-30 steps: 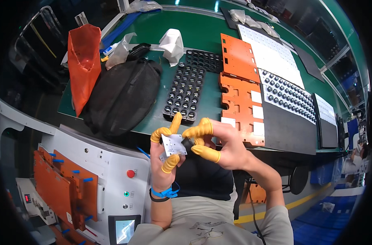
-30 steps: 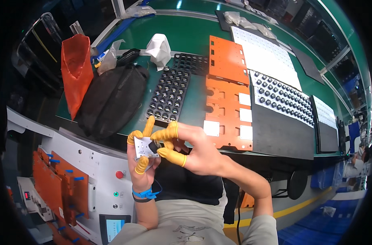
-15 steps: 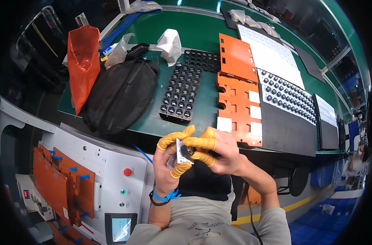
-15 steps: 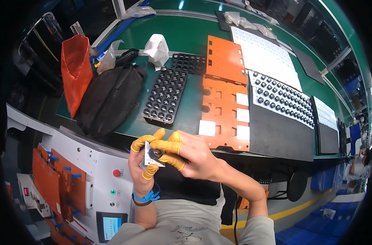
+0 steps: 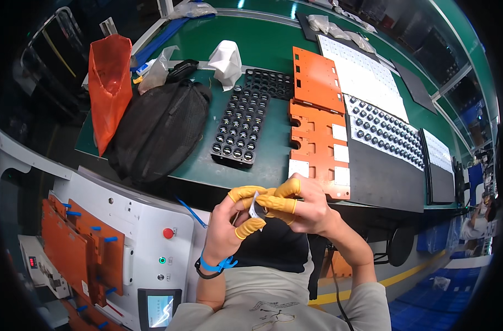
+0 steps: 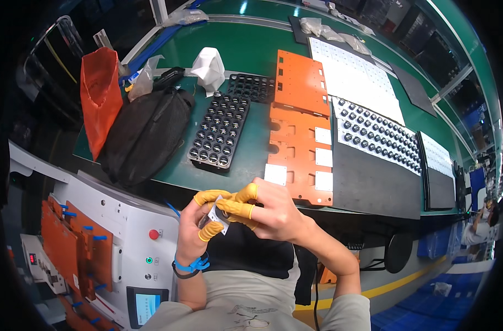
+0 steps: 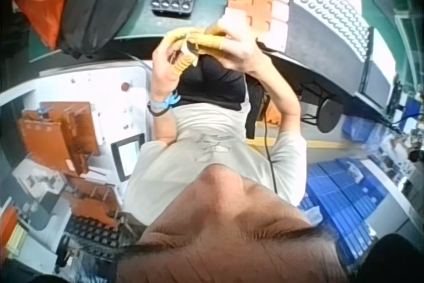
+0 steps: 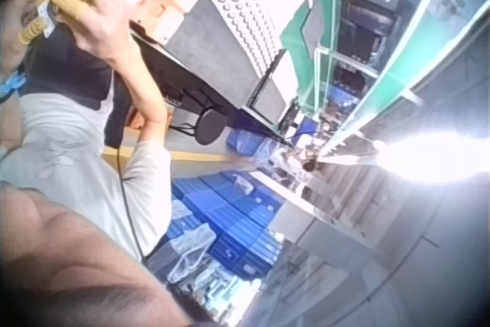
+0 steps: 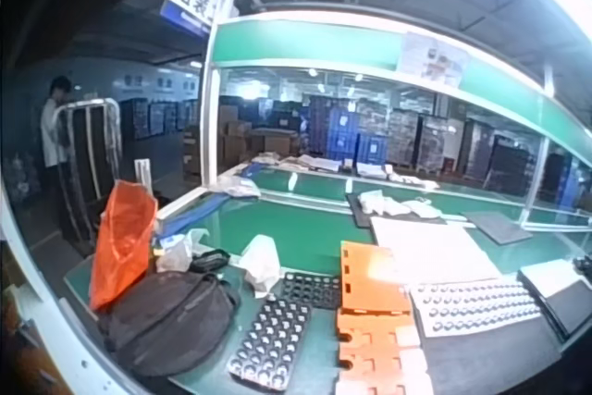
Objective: The person places an orange panel on a workbench and applies small white adhesive pads to its surface. They then pick up small cylindrical metal components from a tray and place them onto the pads on the panel. The person handles the components one at a time and arranges them in a grid pattern on the panel.
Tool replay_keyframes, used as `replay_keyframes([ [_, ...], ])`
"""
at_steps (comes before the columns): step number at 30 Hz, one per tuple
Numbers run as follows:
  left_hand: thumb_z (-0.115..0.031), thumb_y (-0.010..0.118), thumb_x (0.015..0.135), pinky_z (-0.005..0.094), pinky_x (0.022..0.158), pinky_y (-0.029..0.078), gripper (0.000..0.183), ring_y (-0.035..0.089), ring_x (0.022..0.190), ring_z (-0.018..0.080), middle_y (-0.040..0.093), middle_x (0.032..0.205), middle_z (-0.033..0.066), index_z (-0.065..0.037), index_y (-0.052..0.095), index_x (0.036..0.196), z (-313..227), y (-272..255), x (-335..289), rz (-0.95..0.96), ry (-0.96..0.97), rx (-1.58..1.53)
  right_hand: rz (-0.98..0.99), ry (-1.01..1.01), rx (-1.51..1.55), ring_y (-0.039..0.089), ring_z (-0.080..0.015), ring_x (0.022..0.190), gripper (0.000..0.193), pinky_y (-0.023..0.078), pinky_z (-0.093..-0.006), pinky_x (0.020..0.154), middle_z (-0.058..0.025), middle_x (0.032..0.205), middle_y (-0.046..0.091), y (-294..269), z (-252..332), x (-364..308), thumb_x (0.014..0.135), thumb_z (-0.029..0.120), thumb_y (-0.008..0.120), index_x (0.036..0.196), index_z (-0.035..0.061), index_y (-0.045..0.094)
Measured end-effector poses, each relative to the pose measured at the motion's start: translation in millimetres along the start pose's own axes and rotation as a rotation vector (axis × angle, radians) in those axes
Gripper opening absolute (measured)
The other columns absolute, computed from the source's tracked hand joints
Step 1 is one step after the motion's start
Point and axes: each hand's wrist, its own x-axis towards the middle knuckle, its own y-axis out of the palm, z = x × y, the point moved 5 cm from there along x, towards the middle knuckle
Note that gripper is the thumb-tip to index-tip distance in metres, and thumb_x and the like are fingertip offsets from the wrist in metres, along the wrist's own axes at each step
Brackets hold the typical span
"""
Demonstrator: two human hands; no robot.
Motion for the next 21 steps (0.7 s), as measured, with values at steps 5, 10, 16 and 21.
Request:
replay_keyframes([
  [5,-0.03,0.076,0.09,0.0145,0.065,0.041,0.058,0.056,0.08,0.0014,0.068,0.111,0.007,0.002,0.048,0.131,-1,12,3,0.017,-0.024,-0.1,-0.045,0.057,0.009,0.058,-0.0255,0.079,0.04,0.047,-0.0358,0.07,-0.0088,0.097,0.064,-6,1,-4,0.07,0.012,0.081,0.11,0.0064,0.074],
  [10,-0.042,0.07,0.093,0.0171,0.054,0.035,0.062,0.046,0.064,0.0005,0.063,0.091,0.0015,0.0,0.047,0.131,23,24,10,-0.038,-0.133,-0.369,-0.153,0.112,-0.103,0.063,-0.0299,0.093,0.041,0.051,-0.0369,0.078,-0.0128,0.109,0.067,-2,0,-14,0.068,0.014,0.082,0.107,0.0023,0.073],
  [16,-0.037,0.076,0.089,0.0169,0.052,0.029,0.06,0.038,0.06,-0.0004,0.057,0.084,-0.0045,0.0,0.052,0.13,26,51,21,0.012,-0.045,-0.24,-0.354,0.12,-0.349,0.065,-0.0295,0.093,0.042,0.052,-0.0371,0.079,-0.0114,0.103,0.069,-13,-5,-38,0.065,0.011,0.081,0.105,0.0012,0.072],
  [21,-0.027,0.085,0.081,0.0204,0.055,0.026,0.041,0.034,0.063,0.0017,0.051,0.073,-0.0087,-0.002,0.07,0.11,14,45,42,-0.009,0.082,0.161,-0.21,0.302,-0.125,0.05,-0.0357,0.126,0.041,0.043,-0.0462,0.102,-0.0148,0.128,0.062,-22,-16,-48,0.08,0.023,0.077,0.117,0.0057,0.071],
])
